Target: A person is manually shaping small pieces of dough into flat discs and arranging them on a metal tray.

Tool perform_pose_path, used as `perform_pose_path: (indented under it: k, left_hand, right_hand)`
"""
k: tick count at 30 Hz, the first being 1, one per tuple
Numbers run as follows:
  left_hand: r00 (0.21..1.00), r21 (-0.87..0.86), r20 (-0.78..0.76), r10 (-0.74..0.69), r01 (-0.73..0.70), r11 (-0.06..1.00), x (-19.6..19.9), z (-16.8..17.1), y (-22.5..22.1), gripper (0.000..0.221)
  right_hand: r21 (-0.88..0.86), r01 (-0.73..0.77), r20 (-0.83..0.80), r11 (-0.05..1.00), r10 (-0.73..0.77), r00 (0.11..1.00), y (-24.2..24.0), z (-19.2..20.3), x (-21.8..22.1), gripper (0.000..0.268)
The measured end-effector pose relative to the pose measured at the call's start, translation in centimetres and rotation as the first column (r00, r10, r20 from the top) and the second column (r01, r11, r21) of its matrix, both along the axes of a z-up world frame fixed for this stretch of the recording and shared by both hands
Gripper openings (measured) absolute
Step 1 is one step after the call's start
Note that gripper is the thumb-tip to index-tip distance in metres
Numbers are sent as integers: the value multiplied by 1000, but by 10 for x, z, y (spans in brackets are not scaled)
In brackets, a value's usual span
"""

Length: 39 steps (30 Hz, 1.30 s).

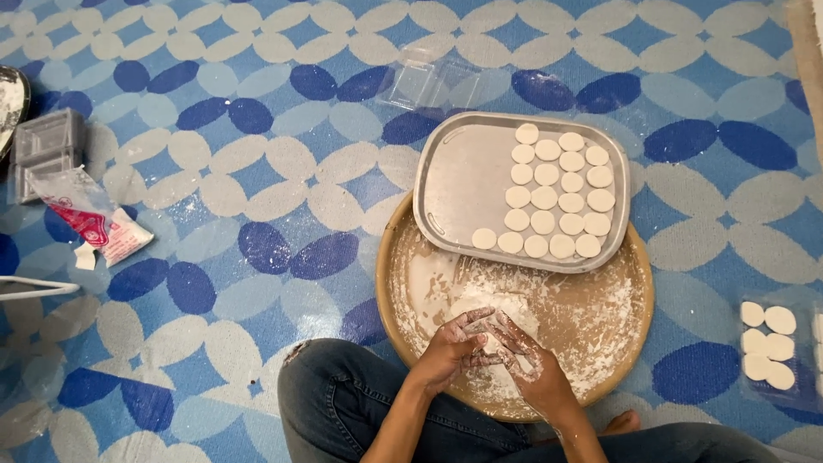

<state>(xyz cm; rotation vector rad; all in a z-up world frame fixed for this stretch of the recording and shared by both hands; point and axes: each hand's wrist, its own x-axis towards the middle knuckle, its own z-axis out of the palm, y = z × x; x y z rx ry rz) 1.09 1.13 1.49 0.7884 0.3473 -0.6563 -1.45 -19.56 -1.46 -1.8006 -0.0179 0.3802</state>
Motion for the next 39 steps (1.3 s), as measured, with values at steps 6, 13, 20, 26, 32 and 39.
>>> perform_pose_path:
  k: [6, 13, 20, 26, 32, 39]
  left_hand:
    - [995, 19, -96, -8, 10, 1000, 4, 17, -3, 48]
    - [993, -158, -114, 38, -56, 986, 4, 1, 2, 59]
    - [987, -72, -145, 73, -84, 994, 0, -32, 2, 54]
    - [986, 187, -161, 34, -3, 982, 4, -17, -4, 65]
    - [996, 258, -92, 1, 23, 966, -1, -14, -5, 50]
    - [993, 232, -78, -84, 100, 968, 2, -18, -6, 67]
  right_hand:
    - [-135, 64, -183, 989, -89, 979, 1, 7, 6, 67]
    - [-109, 97, -121, 989, -110, 987, -2, 3, 3, 67]
    - [-251, 78, 5, 965, -80, 997, 9, 15, 1, 67]
    - [-455, -33, -30, 890, 22, 999, 10, 8, 0, 81]
    - [-464, -117, -56, 878, 102, 993, 16, 23, 3, 58]
    - [-453, -207, -96, 867, 183, 978, 10, 10, 3, 88]
